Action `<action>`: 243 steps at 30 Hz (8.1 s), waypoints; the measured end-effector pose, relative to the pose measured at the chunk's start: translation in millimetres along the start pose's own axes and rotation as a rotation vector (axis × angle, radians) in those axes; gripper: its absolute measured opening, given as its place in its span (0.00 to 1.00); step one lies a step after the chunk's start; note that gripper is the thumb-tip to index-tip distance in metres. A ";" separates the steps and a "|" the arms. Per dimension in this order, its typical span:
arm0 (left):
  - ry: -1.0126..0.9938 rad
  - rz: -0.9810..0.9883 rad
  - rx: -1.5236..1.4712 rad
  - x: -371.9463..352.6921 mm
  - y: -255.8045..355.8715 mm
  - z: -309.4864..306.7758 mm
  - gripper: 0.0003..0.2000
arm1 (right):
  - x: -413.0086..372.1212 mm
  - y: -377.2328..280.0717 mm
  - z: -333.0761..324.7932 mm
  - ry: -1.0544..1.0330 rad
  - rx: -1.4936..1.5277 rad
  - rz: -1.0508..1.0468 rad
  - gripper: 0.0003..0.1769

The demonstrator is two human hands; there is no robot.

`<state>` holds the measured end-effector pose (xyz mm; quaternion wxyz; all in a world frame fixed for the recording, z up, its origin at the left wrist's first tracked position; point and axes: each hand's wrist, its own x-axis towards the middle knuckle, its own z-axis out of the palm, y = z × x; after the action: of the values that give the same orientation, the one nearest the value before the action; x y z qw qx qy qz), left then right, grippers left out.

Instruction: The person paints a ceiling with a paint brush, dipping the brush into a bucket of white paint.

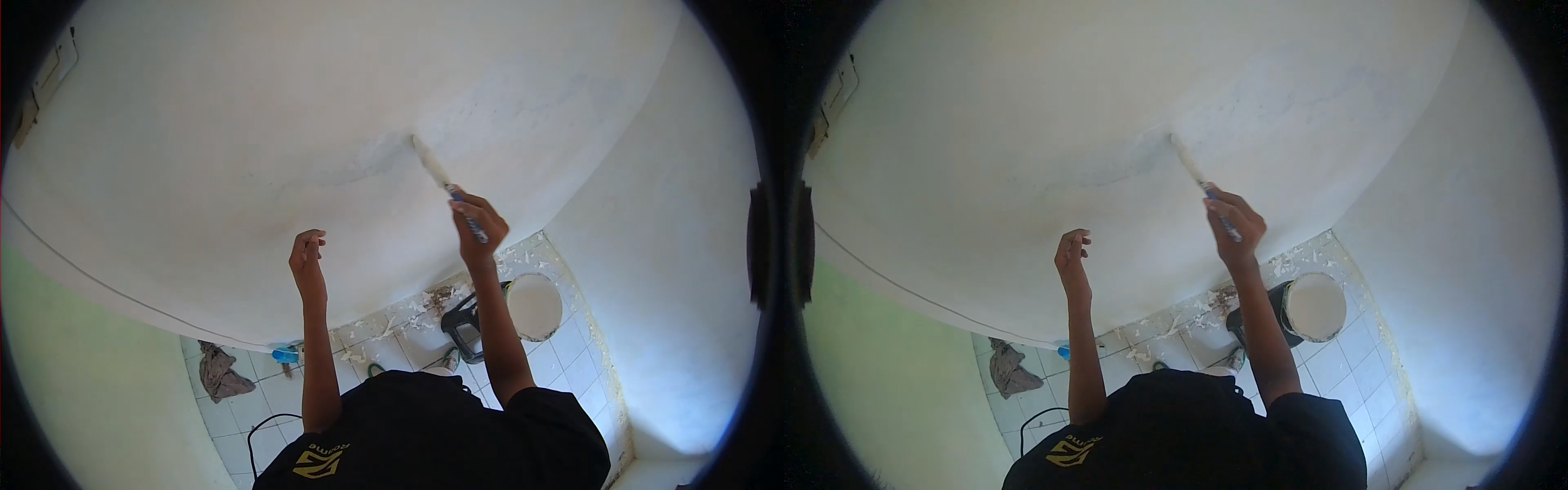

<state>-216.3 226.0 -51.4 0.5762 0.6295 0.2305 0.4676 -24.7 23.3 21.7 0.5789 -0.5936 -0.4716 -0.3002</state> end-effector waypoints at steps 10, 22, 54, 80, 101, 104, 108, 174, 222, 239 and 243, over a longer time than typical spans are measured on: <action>-0.002 -0.034 0.016 -3.4 0.2 -8.2 0.12 | -34.9 2.0 39.9 0.053 0.077 0.117 0.09; -0.036 -0.029 -0.003 -6.9 6.8 -11.3 0.12 | 16.5 32.3 -29.1 0.289 -0.173 0.026 0.08; 0.023 -0.122 -0.072 -9.6 -5.5 -32.3 0.10 | -65.4 -89.0 139.2 -0.083 0.298 0.066 0.14; -0.035 -0.063 -0.087 -35.9 -20.1 -17.9 0.13 | -93.3 -83.3 152.2 -0.151 0.483 0.013 0.14; 0.302 -0.141 -0.173 -33.1 -2.9 -0.3 0.09 | -9.3 -101.3 119.6 -0.069 0.483 0.046 0.10; 0.011 -0.249 -0.035 -27.3 -14.3 -19.9 0.10 | -7.6 -38.1 96.1 0.309 0.281 0.323 0.13; 0.010 -0.226 -0.070 -29.5 -18.1 -27.5 0.11 | 20.9 -0.7 42.0 0.657 0.219 0.219 0.08; 0.184 -0.266 -0.441 -67.8 -27.4 -78.6 0.10 | 23.2 -110.4 127.2 -0.680 -0.388 -1.083 0.07; 0.260 -0.257 -0.652 -62.7 -26.8 -93.5 0.10 | 10.2 -103.1 124.0 -0.618 -0.168 -0.827 0.06; 0.361 -0.244 -0.657 -61.2 -21.3 -90.5 0.09 | -26.5 -78.6 89.5 -0.809 -0.295 -0.784 0.06; 0.349 -0.195 -0.657 -53.9 -20.3 -81.1 0.08 | 58.7 -93.7 71.7 -0.742 -0.248 -0.658 0.12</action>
<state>-305.1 227.4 -96.0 0.7410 0.2975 0.2218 0.5596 -101.4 94.6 101.8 0.1726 -0.5446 -0.7682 -0.2890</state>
